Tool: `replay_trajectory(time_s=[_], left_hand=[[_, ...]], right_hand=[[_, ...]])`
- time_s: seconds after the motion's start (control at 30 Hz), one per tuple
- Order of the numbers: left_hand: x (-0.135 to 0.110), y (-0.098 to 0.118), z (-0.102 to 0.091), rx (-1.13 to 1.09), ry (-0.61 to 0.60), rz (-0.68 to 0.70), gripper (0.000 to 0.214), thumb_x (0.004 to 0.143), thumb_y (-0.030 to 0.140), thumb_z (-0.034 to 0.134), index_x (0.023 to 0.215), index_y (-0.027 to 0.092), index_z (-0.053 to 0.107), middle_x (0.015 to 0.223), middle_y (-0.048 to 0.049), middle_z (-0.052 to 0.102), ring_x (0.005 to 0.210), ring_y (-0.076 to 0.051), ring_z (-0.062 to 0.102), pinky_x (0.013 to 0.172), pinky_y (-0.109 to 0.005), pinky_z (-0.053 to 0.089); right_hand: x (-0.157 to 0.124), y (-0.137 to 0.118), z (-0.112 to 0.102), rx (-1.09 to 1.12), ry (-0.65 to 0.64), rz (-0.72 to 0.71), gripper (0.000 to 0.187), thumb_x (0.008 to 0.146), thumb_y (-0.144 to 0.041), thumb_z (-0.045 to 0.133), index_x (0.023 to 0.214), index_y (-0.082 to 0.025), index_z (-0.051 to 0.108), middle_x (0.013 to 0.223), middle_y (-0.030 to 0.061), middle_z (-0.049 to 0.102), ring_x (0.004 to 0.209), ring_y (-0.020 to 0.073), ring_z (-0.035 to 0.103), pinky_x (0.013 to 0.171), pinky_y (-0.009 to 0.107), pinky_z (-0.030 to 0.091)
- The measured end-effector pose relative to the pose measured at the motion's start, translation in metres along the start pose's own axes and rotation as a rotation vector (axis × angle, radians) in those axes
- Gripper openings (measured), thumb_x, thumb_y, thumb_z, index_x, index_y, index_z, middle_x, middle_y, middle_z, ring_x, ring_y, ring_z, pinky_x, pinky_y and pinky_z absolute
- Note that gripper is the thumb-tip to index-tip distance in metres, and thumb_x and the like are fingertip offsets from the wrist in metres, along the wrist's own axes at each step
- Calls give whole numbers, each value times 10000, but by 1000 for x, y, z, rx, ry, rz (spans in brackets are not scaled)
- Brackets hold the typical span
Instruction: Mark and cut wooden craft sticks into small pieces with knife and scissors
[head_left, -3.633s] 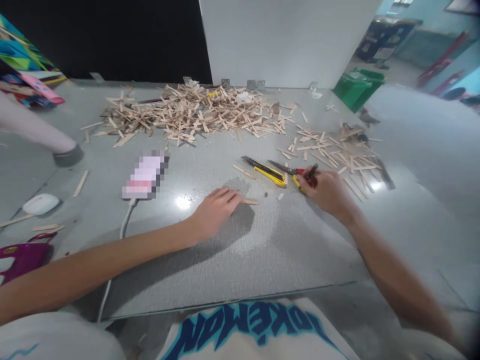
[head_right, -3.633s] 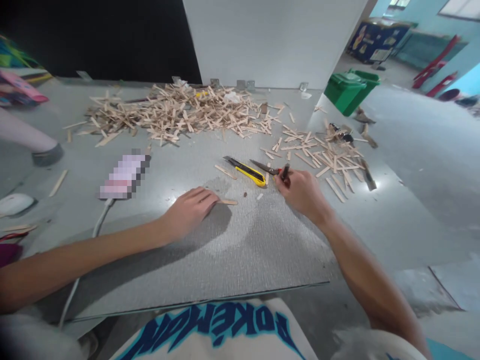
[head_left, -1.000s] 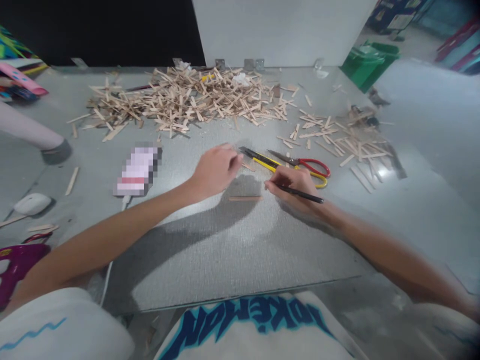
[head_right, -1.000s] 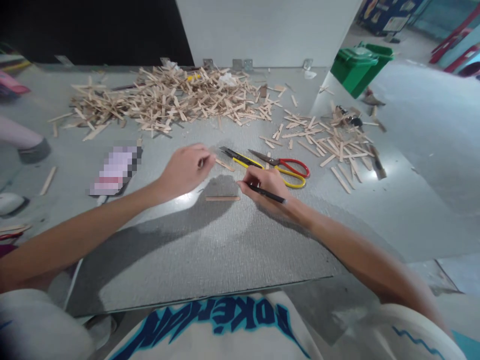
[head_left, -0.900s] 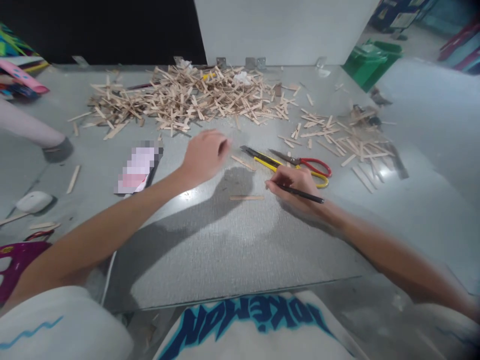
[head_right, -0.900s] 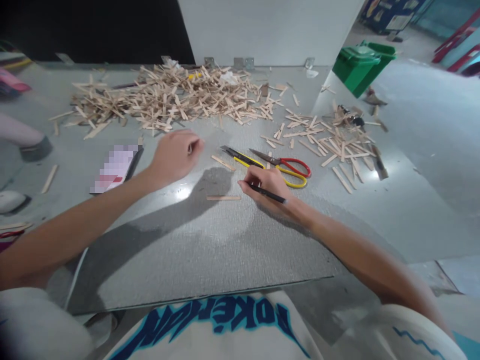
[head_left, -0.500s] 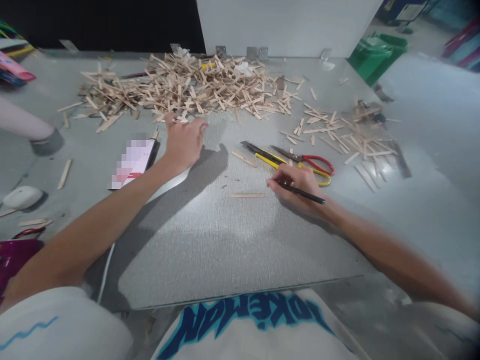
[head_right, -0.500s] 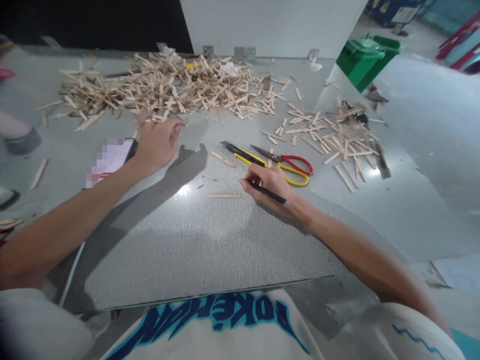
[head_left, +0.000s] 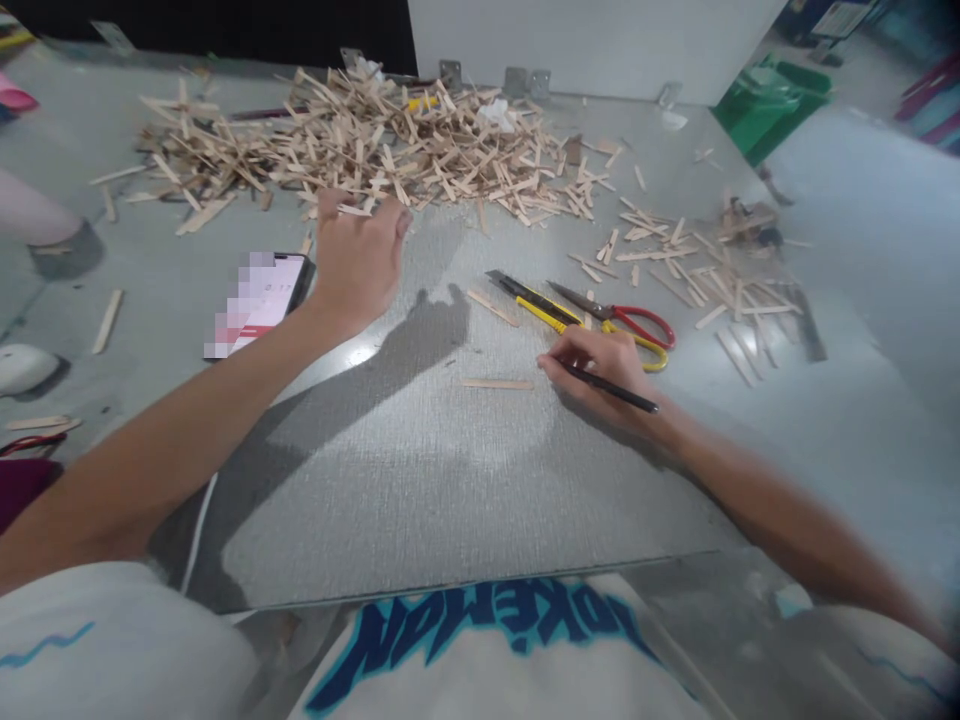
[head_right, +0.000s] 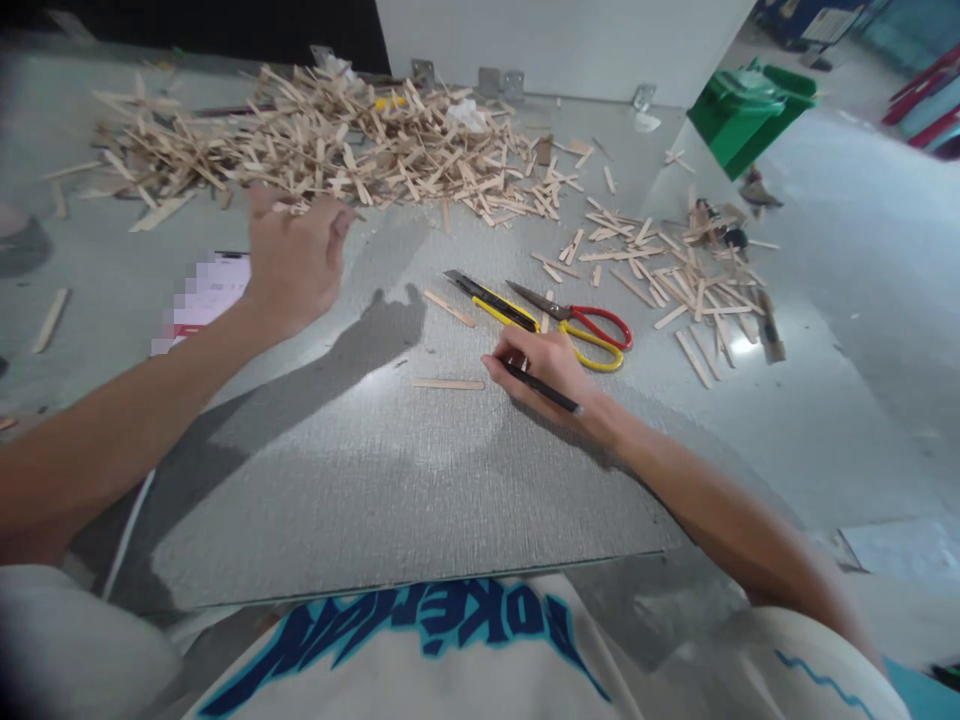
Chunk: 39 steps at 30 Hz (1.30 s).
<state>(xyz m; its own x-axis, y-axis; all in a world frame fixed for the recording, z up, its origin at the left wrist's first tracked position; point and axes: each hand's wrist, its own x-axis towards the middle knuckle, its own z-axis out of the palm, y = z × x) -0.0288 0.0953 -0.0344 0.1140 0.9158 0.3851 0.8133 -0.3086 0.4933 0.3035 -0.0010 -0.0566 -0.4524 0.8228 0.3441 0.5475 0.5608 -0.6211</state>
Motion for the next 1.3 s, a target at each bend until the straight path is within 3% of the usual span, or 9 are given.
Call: replay_trajectory(time_s=[0.17, 0.3, 0.4, 0.5, 0.6, 0.7, 0.87, 1.07, 1.3], left_hand=[[-7, 14, -10, 0, -8, 101, 619, 1026, 665, 436, 1519, 311, 559, 1299, -62, 650, 1234, -337, 469, 1222, -620, 171], [-24, 19, 1, -21, -154, 117, 360, 1004, 513, 547, 1193, 281, 747, 861, -22, 688, 884, -261, 586, 1234, -651, 182], [-59, 32, 11, 21, -227, 209, 349, 1027, 227, 467, 1231, 264, 747, 855, -9, 739, 843, -237, 673, 1274, -639, 188], [-107, 55, 16, 172, -270, 382, 569, 934, 43, 450, 1436, 227, 645, 1393, -130, 731, 1221, -341, 703, 1244, -692, 286], [-149, 74, 17, 280, -352, 523, 557, 932, 36, 485, 1415, 254, 657, 1474, -155, 688, 1279, -374, 685, 1200, -704, 399], [-172, 85, 19, 343, -305, 609, 458, 972, 64, 535, 1386, 186, 689, 1481, -215, 675, 1292, -394, 677, 1170, -675, 474], [-182, 92, 21, 293, -203, 665, 314, 1070, 177, 554, 1327, 139, 732, 1374, -210, 742, 1264, -367, 704, 1110, -636, 541], [-186, 94, 22, 297, -136, 739, 337, 1045, 171, 556, 1306, 97, 756, 1261, -220, 786, 1175, -357, 748, 1089, -588, 575], [-185, 94, 23, 159, -168, 625, 338, 1021, 179, 585, 1309, 130, 756, 1291, -227, 777, 1218, -375, 740, 1099, -604, 552]], right_hand=[[1, 2, 0, 1, 2, -17, 221, 1017, -317, 697, 822, -226, 646, 704, -7, 652, 605, 149, 536, 618, 318, 439], [1, 4, 0, 1, -8, -36, 219, 1026, -329, 689, 839, -220, 654, 706, -14, 644, 609, 140, 531, 630, 309, 427], [1, 5, 2, 13, -22, -20, 234, 1038, -352, 681, 846, -217, 667, 699, -16, 641, 601, 138, 523, 628, 308, 431], [1, 5, 4, 75, -5, 14, 240, 1026, -420, 718, 895, -220, 697, 788, 16, 713, 652, 163, 593, 651, 325, 484], [3, 1, 4, 206, -16, 105, 315, 949, -512, 818, 902, -222, 707, 820, 42, 753, 679, 190, 658, 621, 328, 524], [6, -10, 3, 387, -102, 243, 373, 928, -547, 834, 837, -225, 669, 701, 14, 723, 569, 173, 653, 528, 305, 517], [6, -27, 10, 511, -244, 373, 418, 957, -562, 795, 777, -213, 652, 623, -3, 699, 487, 141, 626, 448, 261, 476], [2, -24, 20, 423, -344, 342, 428, 1039, -508, 702, 742, -206, 637, 558, -21, 651, 477, 127, 613, 456, 244, 433], [6, -21, 19, 322, -353, 294, 414, 1079, -436, 632, 729, -216, 622, 550, -23, 640, 474, 130, 581, 489, 268, 429]])
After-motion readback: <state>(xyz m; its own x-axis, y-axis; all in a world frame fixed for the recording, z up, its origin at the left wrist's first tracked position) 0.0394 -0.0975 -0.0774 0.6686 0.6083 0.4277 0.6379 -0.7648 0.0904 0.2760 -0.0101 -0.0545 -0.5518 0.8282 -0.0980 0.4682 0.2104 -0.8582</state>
